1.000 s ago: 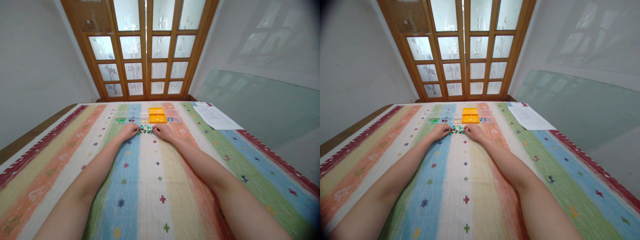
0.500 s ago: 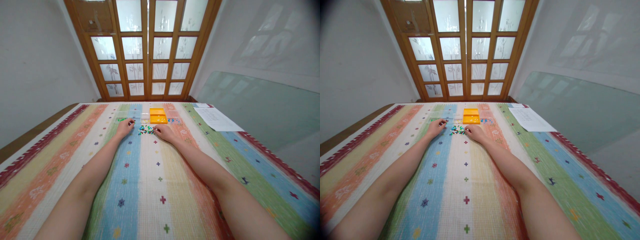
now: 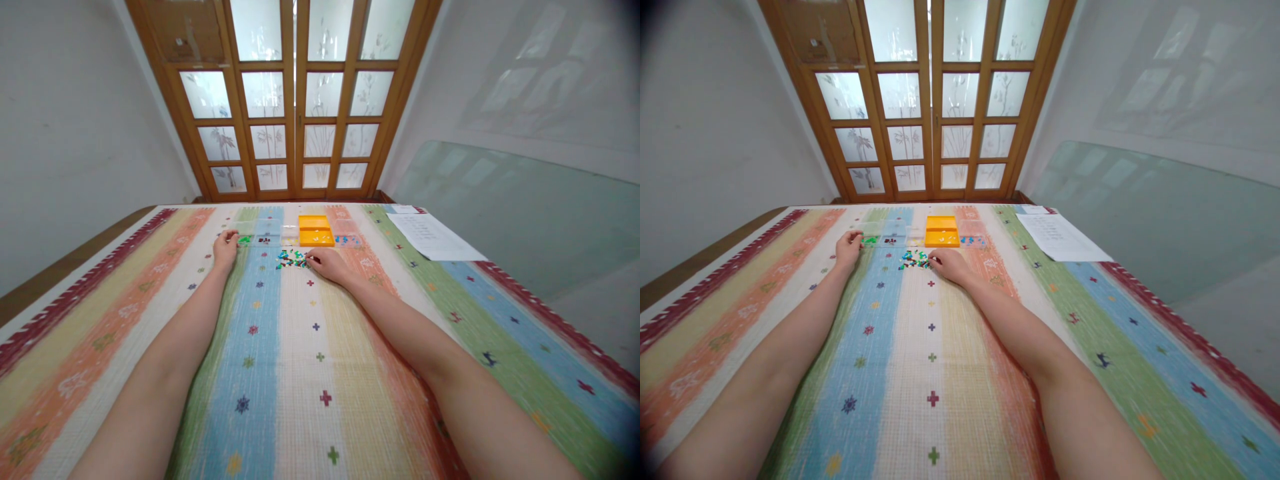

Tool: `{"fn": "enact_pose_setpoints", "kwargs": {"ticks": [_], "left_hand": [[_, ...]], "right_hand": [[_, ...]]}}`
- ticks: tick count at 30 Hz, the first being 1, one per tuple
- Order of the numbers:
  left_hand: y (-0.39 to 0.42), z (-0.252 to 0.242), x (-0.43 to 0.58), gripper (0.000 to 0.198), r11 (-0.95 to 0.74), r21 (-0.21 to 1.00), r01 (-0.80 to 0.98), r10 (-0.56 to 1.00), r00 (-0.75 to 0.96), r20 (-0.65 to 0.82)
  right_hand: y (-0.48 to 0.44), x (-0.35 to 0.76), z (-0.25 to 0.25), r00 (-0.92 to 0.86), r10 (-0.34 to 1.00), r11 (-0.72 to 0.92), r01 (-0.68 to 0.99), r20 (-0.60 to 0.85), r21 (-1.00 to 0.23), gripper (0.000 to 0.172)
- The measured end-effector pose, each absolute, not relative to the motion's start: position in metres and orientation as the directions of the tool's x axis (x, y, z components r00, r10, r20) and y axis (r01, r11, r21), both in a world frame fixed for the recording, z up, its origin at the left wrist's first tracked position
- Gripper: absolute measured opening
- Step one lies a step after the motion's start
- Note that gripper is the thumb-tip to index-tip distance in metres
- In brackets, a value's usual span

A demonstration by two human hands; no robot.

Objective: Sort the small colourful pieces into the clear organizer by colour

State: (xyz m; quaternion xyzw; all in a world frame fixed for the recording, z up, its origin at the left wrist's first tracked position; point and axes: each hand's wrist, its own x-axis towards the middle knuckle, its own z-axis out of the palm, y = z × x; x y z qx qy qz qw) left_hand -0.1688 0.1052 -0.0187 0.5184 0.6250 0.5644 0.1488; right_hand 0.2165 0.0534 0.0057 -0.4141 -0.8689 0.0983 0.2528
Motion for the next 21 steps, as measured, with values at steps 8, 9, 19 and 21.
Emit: {"fn": "enact_pose_setpoints", "kwargs": {"ticks": [8, 9, 19, 21], "left_hand": [[0.082, -0.001, -0.139, 0.031, -0.212, 0.718, 0.663, 0.881, -0.188, 0.434], [0.078, 0.002, -0.132, 0.028, -0.257, 0.682, 0.685, 0.897, -0.093, 0.431], [0.054, 0.027, -0.092, 0.017, -0.593, 0.522, 0.613, 0.775, 0.611, 0.162], [0.054, 0.027, -0.095, 0.018, -0.606, 0.510, 0.610, 0.766, 0.622, 0.166]], "right_hand": [[0.055, 0.217, 0.004, -0.532, 0.765, 0.644, 0.654, 0.363, -0.397, 0.020], [0.056, 0.217, 0.004, -0.533, 0.764, 0.645, 0.652, 0.364, -0.399, 0.020], [0.056, 0.217, 0.004, -0.544, 0.751, 0.660, 0.646, 0.375, -0.384, 0.019], [0.055, 0.217, 0.005, -0.552, 0.743, 0.669, 0.641, 0.379, -0.376, 0.019]]}}
